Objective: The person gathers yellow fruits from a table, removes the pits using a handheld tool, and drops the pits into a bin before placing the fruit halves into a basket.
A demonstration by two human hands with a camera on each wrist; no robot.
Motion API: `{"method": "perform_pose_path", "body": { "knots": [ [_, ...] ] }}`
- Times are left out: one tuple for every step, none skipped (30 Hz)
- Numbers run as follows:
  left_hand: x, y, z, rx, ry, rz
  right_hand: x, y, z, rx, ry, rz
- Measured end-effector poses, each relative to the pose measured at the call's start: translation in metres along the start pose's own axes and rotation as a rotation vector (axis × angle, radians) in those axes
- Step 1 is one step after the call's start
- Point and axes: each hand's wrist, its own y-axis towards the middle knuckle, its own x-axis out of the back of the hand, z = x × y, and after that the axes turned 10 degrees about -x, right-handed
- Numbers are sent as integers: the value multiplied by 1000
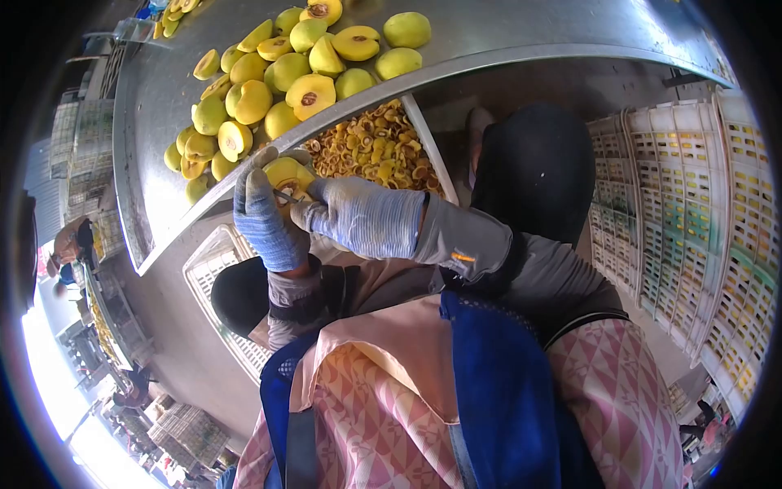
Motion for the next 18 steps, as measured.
{"method": "perform_pose_path", "body": {
  "knots": [
    [0,0,0,0,2,1,3,-1,6,-90,138,102],
    [1,0,0,-7,13,15,9,-2,13,-88,139,102],
    [1,0,-1,-15,25,28,18,-4,27,-281,157,201],
    [3,0,1,-19,26,28,22,-5,34,-473,173,299],
    [5,0,5,-9,75,-6,15,-3,21,-467,171,297],
    [6,0,8,2,125,-40,0,2,-5,-109,-61,-46],
    [5,1,8,-8,125,-40,-6,4,-12,257,-289,-389],
    [4,0,7,9,100,-81,-8,3,-17,265,-291,-393],
    [4,-2,6,30,77,-122,-10,-1,-15,319,-369,-428],
    [6,-3,7,20,141,-110,-12,-4,-14,370,-445,-462],
    [5,-4,7,21,141,-108,-10,-5,-12,368,-443,-464],
    [2,-3,4,37,125,-113,-7,-7,-8,324,-460,-413],
    [-1,-4,0,54,109,-120,-6,-8,-6,281,-476,-360],
    [-3,-3,-3,54,111,-122,-6,-8,-6,281,-475,-357],
    [-5,-3,-6,95,100,-134,-6,-8,-5,178,-401,-307],
    [-7,-2,-7,134,88,-147,-5,-7,-4,76,-329,-255],
    [-8,-3,-6,132,90,-151,-5,-6,-5,79,-329,-251],
    [-8,-5,-3,82,95,-102,-5,-4,-8,41,-108,-168]
  ]
}}
